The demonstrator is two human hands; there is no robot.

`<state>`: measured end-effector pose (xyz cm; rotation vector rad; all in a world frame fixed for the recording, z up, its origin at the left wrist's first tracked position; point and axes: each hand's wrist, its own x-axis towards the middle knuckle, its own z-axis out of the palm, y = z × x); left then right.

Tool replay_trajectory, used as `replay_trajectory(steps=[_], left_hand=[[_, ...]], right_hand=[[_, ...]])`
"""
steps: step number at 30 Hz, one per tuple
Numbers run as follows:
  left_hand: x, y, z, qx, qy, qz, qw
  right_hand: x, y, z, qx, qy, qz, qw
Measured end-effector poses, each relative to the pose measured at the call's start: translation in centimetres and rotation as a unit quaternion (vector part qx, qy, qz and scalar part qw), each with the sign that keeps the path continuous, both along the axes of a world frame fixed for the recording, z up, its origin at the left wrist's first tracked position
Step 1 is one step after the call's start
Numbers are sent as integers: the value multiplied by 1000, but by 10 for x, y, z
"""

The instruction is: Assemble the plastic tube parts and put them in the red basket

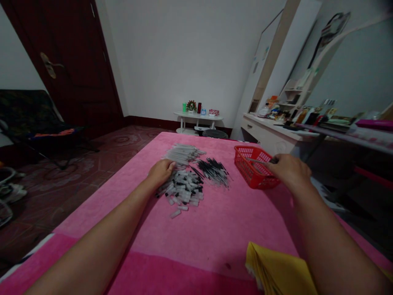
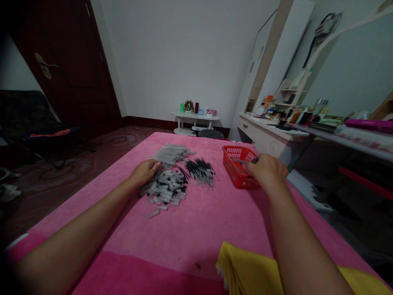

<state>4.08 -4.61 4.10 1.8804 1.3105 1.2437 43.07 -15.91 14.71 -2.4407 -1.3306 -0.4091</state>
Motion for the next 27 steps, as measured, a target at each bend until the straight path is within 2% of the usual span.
replay_trajectory(steps=[4, 6, 9, 12, 15, 17, 22, 27], left_hand=[[-2, 4, -6, 17, 38, 0, 999], [-3, 3, -4, 9, 110, 6, 994], [-4, 0, 2, 9, 261, 24, 965], [-3, -2, 4, 21, 332, 47, 942], [-3, -2, 3, 31, 361, 61, 930], [-2, -2, 1, 31, 376, 64, 924], [-2, 0, -1, 25, 388, 80, 918], [0, -2, 0, 25, 398, 91, 912]], right_hand=[[-2, 4, -8, -55, 3, 6, 998], [-9, 3, -6, -57, -2, 24, 998], [-27, 1, -3, -12, -17, 69, 997], [-54, 1, -8, 40, -19, 175, 984], [-83, 4, -27, 17, 1, 292, 956], [-100, 5, -44, -12, 2, 327, 945], [-121, 5, -77, -72, -6, 365, 928], [-129, 7, -87, -80, -13, 371, 925]])
